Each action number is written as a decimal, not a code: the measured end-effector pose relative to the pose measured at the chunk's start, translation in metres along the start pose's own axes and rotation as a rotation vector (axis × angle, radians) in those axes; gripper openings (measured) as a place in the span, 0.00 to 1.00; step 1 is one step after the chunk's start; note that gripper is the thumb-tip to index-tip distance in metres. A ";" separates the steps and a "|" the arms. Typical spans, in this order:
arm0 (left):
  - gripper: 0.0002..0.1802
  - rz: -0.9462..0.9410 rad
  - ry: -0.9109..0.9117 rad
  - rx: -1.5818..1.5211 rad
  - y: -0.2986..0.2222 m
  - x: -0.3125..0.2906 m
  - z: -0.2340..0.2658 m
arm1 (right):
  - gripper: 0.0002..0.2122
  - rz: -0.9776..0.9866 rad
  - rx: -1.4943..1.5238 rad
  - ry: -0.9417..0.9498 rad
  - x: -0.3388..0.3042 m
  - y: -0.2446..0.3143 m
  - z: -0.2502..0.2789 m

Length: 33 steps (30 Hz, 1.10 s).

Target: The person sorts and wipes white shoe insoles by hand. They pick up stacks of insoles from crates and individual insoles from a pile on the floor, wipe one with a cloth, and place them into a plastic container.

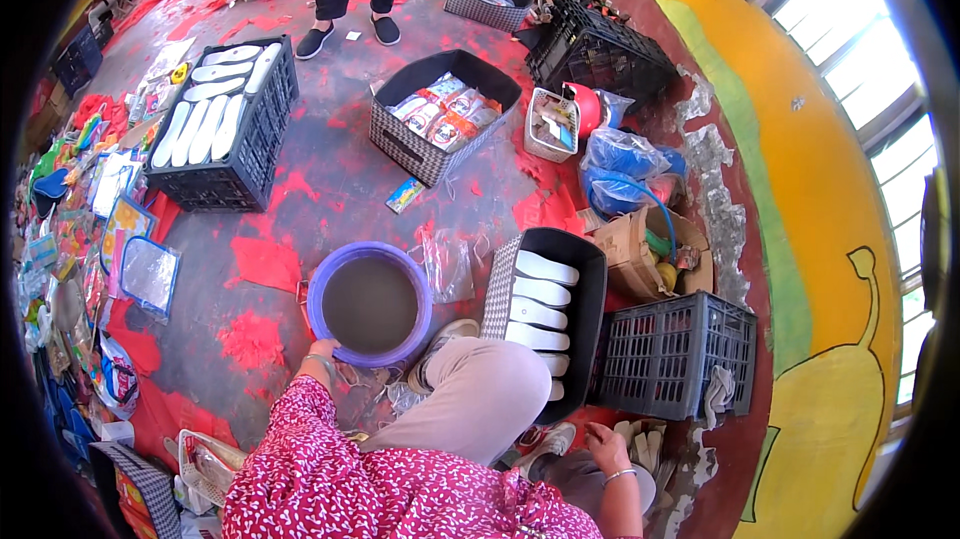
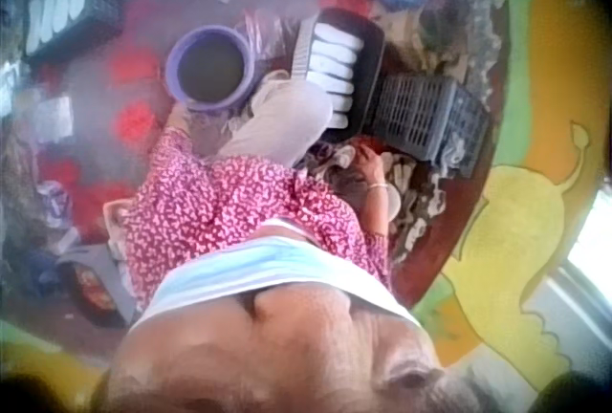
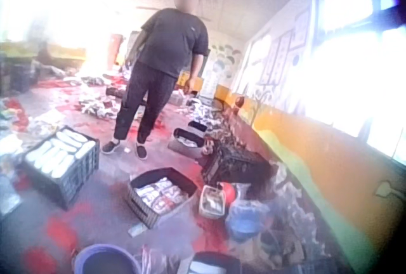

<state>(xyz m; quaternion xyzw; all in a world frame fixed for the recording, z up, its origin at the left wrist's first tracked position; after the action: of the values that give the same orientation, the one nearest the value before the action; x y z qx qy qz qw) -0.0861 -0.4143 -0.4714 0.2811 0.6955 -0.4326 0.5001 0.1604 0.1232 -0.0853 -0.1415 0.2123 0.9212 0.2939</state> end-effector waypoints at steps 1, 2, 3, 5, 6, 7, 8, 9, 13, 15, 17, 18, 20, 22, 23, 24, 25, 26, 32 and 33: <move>0.15 -0.013 0.012 0.046 -0.010 -0.004 -0.003 | 0.14 -0.004 -0.009 0.001 -0.002 0.004 0.003; 0.15 -0.013 0.010 0.097 -0.019 0.013 0.006 | 0.14 -0.003 -0.015 0.009 -0.001 0.006 0.002; 0.15 -0.027 -0.030 0.178 -0.029 0.025 0.021 | 0.14 -0.003 -0.022 0.018 0.000 0.006 0.001; 0.15 -0.047 -0.092 0.338 -0.053 0.024 0.027 | 0.14 -0.008 -0.018 0.017 0.002 0.003 0.000; 0.16 -0.046 -0.108 0.318 -0.060 0.038 0.036 | 0.14 -0.005 0.002 0.021 0.003 0.001 -0.002; 0.17 -0.055 -0.112 0.350 -0.065 0.034 0.030 | 0.14 -0.006 0.016 0.020 0.004 -0.001 -0.004; 0.17 -0.058 -0.111 0.388 -0.073 0.016 0.017 | 0.14 -0.020 0.017 0.019 0.003 -0.006 -0.006; 0.18 -0.065 -0.118 0.425 -0.079 -0.001 0.009 | 0.14 -0.029 0.021 0.022 0.003 -0.012 -0.009; 0.21 -0.093 -0.219 0.387 -0.096 -0.033 0.008 | 0.14 0.001 -0.034 0.008 0.006 -0.007 -0.009; 0.22 -0.077 -0.274 0.384 -0.105 -0.039 0.012 | 0.14 -0.010 -0.036 0.033 0.007 0.000 -0.007; 0.25 -0.118 -0.177 0.338 -0.110 -0.052 0.003 | 0.14 0.001 -0.065 0.031 0.004 0.010 -0.002; 0.26 -0.139 -0.128 0.315 -0.112 -0.056 0.000 | 0.14 0.020 -0.092 0.019 0.002 0.015 0.001; 0.27 -0.141 -0.160 0.254 -0.106 -0.042 0.008 | 0.14 0.047 -0.091 -0.006 0.004 0.021 0.005; 0.29 -0.161 -0.189 0.206 -0.102 -0.044 0.011 | 0.14 0.047 -0.038 -0.020 0.002 0.020 0.006; 0.29 -0.181 -0.202 0.189 -0.100 -0.055 0.006 | 0.13 0.034 -0.004 -0.024 0.001 0.014 0.004; 0.30 -0.201 -0.215 0.173 -0.098 -0.062 0.004 | 0.13 0.021 0.030 -0.027 0.002 0.006 -0.001; 0.31 -0.271 -0.213 0.220 -0.104 -0.067 0.008 | 0.13 0.021 0.069 -0.021 0.004 0.010 -0.002; 0.32 -0.341 -0.212 0.268 -0.107 -0.069 0.012 | 0.13 0.052 0.031 -0.028 0.002 0.016 0.000; 0.34 -0.696 -0.676 0.505 -0.109 -0.140 0.027 | 0.15 0.174 -0.144 -0.020 -0.017 0.024 -0.003; 0.33 -0.760 -0.699 0.568 -0.106 -0.153 0.027 | 0.15 0.194 -0.181 -0.018 -0.020 0.025 -0.004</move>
<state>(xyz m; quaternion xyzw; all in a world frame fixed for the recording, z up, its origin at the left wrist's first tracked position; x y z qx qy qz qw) -0.1089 -0.4810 -0.2969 -0.0244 0.3984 -0.8177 0.4147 0.1622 0.0933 -0.0731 -0.1382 0.1383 0.9619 0.1911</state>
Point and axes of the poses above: each hand's wrist, its own x-axis towards the middle knuckle, its own z-axis out of the back of the hand, y = z × x, the point moved 8 cm from there along x, towards the middle knuckle, and after that the axes turned 10 degrees about -x, right-handed, at the moved point
